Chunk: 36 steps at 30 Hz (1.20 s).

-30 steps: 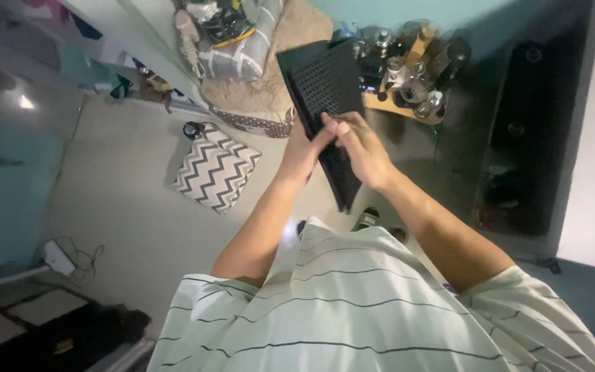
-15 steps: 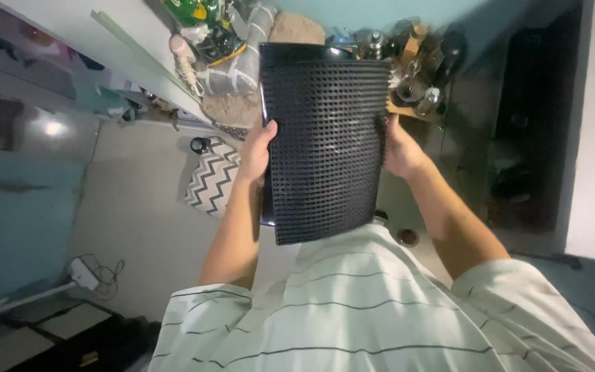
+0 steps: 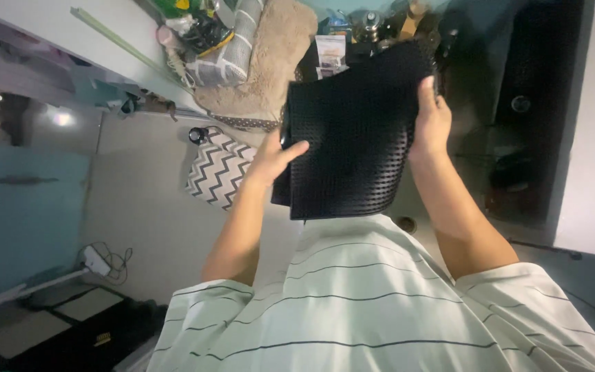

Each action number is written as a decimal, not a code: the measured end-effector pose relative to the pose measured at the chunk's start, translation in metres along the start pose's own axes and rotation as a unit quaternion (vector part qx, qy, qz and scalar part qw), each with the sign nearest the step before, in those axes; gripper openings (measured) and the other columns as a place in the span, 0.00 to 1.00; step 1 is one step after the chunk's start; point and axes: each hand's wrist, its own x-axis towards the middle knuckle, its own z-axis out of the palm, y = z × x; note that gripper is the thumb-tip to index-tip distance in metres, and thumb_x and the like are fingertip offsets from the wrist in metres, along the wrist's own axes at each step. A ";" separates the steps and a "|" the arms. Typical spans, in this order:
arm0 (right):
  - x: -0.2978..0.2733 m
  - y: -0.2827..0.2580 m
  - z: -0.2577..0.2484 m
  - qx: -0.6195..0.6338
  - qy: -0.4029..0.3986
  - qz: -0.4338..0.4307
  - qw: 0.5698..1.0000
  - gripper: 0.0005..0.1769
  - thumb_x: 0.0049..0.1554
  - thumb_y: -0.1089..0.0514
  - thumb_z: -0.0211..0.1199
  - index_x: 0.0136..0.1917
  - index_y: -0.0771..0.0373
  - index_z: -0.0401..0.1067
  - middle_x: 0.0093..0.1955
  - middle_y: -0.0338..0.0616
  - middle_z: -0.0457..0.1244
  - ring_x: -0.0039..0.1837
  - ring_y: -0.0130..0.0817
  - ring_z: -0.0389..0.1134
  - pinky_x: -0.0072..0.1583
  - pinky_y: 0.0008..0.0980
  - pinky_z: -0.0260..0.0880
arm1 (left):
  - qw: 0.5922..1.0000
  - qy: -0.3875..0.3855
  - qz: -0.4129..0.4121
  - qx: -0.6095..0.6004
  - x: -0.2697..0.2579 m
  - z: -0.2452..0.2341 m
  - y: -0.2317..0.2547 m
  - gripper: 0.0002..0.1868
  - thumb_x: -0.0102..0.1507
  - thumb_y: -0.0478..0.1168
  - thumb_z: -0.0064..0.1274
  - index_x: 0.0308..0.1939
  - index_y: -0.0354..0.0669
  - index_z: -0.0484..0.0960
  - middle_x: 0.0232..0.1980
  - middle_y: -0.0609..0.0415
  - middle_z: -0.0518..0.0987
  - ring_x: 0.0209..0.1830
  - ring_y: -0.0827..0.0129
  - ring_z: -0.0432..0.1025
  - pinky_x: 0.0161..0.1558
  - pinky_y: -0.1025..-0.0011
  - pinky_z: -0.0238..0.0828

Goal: Wiping down a glass jar, a rubber mesh mat, and a wooden rack with paper towels and a cloth.

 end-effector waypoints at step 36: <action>0.022 0.059 -0.055 -0.068 -0.112 0.083 0.988 0.09 0.59 0.58 0.64 0.49 0.66 0.73 0.42 0.38 0.69 0.42 0.26 0.70 0.44 0.28 0.72 | 0.939 -0.111 0.149 0.290 0.016 0.146 0.007 0.45 0.59 0.49 0.62 0.74 0.34 0.60 0.73 0.27 0.65 0.65 0.39 0.71 0.62 0.55 0.70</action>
